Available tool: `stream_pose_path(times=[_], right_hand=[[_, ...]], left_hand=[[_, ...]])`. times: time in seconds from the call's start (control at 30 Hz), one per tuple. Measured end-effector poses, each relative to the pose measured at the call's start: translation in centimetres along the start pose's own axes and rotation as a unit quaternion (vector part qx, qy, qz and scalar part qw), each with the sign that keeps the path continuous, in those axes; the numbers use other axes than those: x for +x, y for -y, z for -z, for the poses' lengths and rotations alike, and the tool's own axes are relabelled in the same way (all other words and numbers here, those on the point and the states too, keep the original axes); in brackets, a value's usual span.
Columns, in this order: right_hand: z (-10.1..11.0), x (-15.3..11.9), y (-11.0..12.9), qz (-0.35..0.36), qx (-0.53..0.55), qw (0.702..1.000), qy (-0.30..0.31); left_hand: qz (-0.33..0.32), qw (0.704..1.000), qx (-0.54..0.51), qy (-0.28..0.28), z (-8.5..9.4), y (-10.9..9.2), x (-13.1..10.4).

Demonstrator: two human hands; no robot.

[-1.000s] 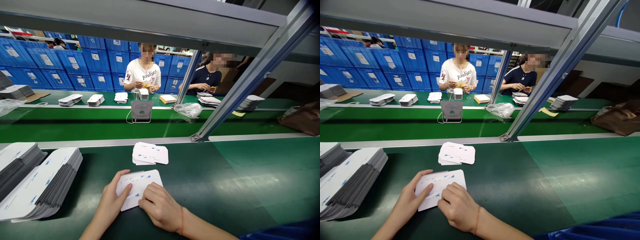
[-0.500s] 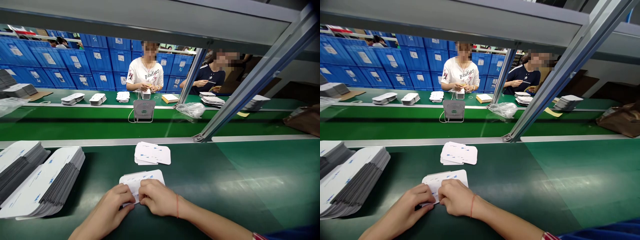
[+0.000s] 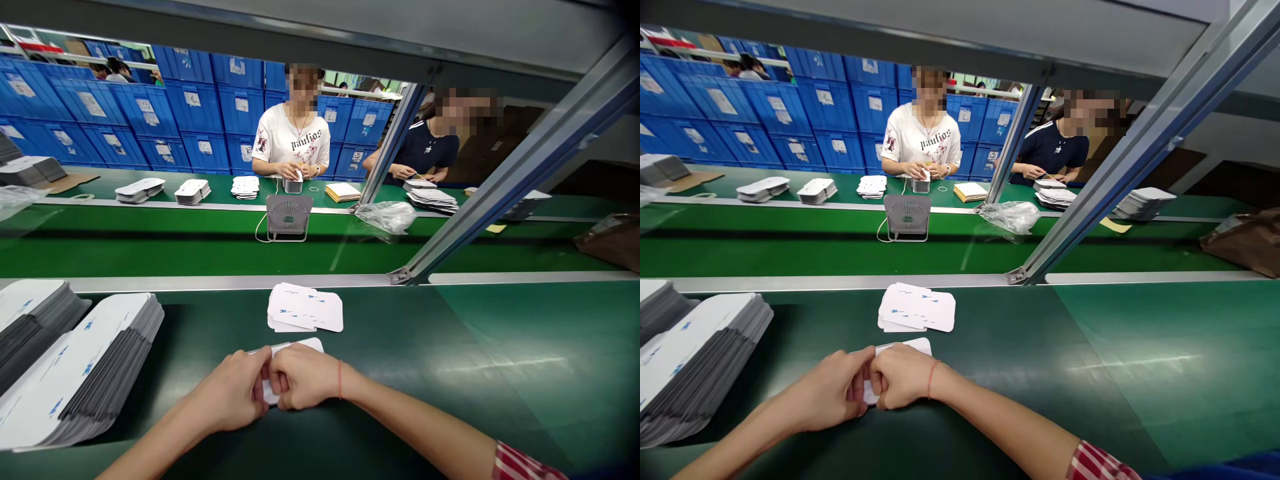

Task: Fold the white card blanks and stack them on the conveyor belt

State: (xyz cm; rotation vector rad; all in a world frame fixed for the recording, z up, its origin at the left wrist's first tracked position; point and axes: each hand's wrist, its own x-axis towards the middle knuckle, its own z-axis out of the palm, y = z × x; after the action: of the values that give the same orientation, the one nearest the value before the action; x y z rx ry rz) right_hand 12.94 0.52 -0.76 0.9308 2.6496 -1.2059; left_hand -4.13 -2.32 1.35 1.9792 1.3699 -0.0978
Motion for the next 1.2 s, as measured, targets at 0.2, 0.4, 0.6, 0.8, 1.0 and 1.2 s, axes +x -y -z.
stream_pose_path(times=[0.2, 0.4, 0.6, 0.8, 1.0, 1.2], right_hand=[[0.9, 0.7, 0.4, -0.049, -0.032, 0.997, 0.041], [1.5, 0.3, 1.1, -0.102, -0.088, 0.990, 0.047], [2.0, -0.3, 1.4, -0.137, -0.142, 0.979, 0.042], [2.2, -0.4, 1.2, -0.130, -0.135, 0.982, 0.038], [2.0, -0.7, -0.2, -0.054, -0.138, 0.988, 0.037], [2.2, -0.7, -0.5, -0.038, -0.128, 0.989, 0.060]], left_hand=[[0.026, 0.996, 0.022, 0.078, 1.3, -0.7, 1.2], [0.041, 0.990, 0.102, 0.091, 1.8, -1.9, 1.1], [0.046, 0.979, 0.173, 0.094, 1.4, -1.9, 1.1], [0.052, 0.975, 0.193, 0.092, 0.9, -0.5, 0.4], [0.050, 0.974, 0.199, 0.094, 1.0, -0.6, 0.1], [0.046, 0.974, 0.201, 0.090, 1.1, -0.6, 0.2]])
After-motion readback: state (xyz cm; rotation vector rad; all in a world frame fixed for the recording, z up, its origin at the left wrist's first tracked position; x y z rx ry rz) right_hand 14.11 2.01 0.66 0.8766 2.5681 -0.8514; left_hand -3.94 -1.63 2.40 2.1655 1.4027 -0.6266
